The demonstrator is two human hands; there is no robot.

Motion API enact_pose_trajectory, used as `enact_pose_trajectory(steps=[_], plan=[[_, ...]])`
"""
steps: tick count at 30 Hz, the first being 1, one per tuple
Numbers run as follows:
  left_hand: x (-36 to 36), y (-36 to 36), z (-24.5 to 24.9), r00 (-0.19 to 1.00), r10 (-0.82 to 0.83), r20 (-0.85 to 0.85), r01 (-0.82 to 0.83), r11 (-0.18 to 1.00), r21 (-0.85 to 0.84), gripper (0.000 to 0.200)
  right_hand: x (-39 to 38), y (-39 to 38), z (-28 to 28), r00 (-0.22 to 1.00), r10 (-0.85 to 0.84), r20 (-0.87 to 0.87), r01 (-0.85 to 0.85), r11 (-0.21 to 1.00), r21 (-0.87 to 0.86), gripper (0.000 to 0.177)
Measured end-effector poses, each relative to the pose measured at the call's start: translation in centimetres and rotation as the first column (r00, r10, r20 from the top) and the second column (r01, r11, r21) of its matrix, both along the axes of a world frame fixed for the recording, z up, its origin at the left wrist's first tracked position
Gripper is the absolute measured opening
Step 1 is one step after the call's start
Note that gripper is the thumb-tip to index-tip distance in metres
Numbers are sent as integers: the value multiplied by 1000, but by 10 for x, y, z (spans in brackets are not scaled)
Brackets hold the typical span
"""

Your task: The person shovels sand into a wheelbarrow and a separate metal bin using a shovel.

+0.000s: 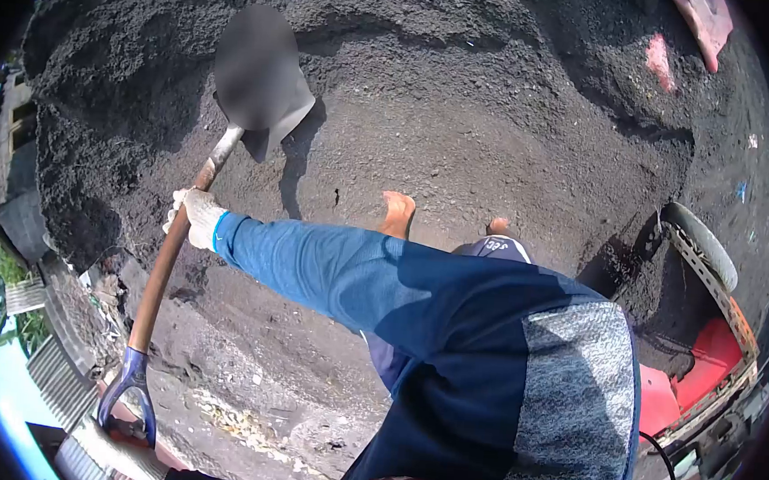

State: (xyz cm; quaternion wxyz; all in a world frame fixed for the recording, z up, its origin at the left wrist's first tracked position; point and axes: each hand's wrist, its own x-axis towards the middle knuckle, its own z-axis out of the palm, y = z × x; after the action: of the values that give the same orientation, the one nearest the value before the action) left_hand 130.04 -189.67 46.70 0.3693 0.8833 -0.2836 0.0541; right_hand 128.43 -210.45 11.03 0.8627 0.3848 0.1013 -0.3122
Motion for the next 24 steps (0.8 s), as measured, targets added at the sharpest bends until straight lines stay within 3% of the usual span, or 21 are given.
enact_pose_trajectory(steps=[2,3,4,5,7,8,9,10,11,13,15,16,18,19,21,22,23,24], plan=[[8,-42,0,997,-69,19,70,998,-9,38,44,-11,-25,1000,22,-6,-21,999,49,16],[-4,-80,-24,999,-49,24,47,997,69,42,41,-21,-43,1000,20,-2,-20,997,74,15],[-3,-111,-61,992,-125,-22,127,978,167,43,26,-23,-81,1000,6,-28,-2,989,145,11],[-2,-143,-99,977,-200,-73,212,943,256,44,27,-24,-151,992,-126,0,123,974,191,6],[-1,-180,-227,943,-248,-221,317,872,374,44,-52,-19,-292,953,-76,-293,121,983,138,7],[-18,-180,-270,909,-288,-302,392,837,381,43,-99,-7,-339,908,-131,-399,211,964,163,9],[-35,-180,-313,866,-321,-384,465,799,381,43,-75,-1,-475,910,-294,-292,318,947,38,10],[-43,-177,-329,858,-303,-415,462,810,361,43,-143,14,-414,846,-23,-533,138,974,178,24],[-44,-167,-337,855,-276,-440,448,820,356,43,-146,33,-435,841,-123,-527,214,970,115,22],[-10,-137,-358,851,-219,-477,414,839,353,44,-168,69,-415,817,-86,-571,243,948,206,21],[-17,-102,-372,825,-159,-542,410,829,381,43,-178,118,-469,777,-84,-623,263,944,200,14],[-10,-80,-393,779,-151,-609,438,826,355,42,-216,148,-447,748,-103,-655,265,952,152,15],[-6,-41,-451,678,-161,-717,470,845,255,36,-298,216,-440,674,-41,-738,304,925,227,14],[-46,-29,-448,583,-24,-812,447,844,296,34,-340,247,-431,626,-4,-780,323,911,255,11],[-104,-7,-473,421,37,-906,492,830,262,36,-438,308,-395,521,95,-848,406,847,345,10],[-149,-2,-459,330,86,-940,577,770,273,35,-488,337,-365,467,146,-872,454,807,378,11],[-192,7,-450,267,-13,-964,676,716,177,33,-539,369,-336,491,13,-871,510,806,300,15],[-235,15,-441,190,-109,-976,754,652,74,31,-579,389,-311,318,151,-936,530,791,307,19]])
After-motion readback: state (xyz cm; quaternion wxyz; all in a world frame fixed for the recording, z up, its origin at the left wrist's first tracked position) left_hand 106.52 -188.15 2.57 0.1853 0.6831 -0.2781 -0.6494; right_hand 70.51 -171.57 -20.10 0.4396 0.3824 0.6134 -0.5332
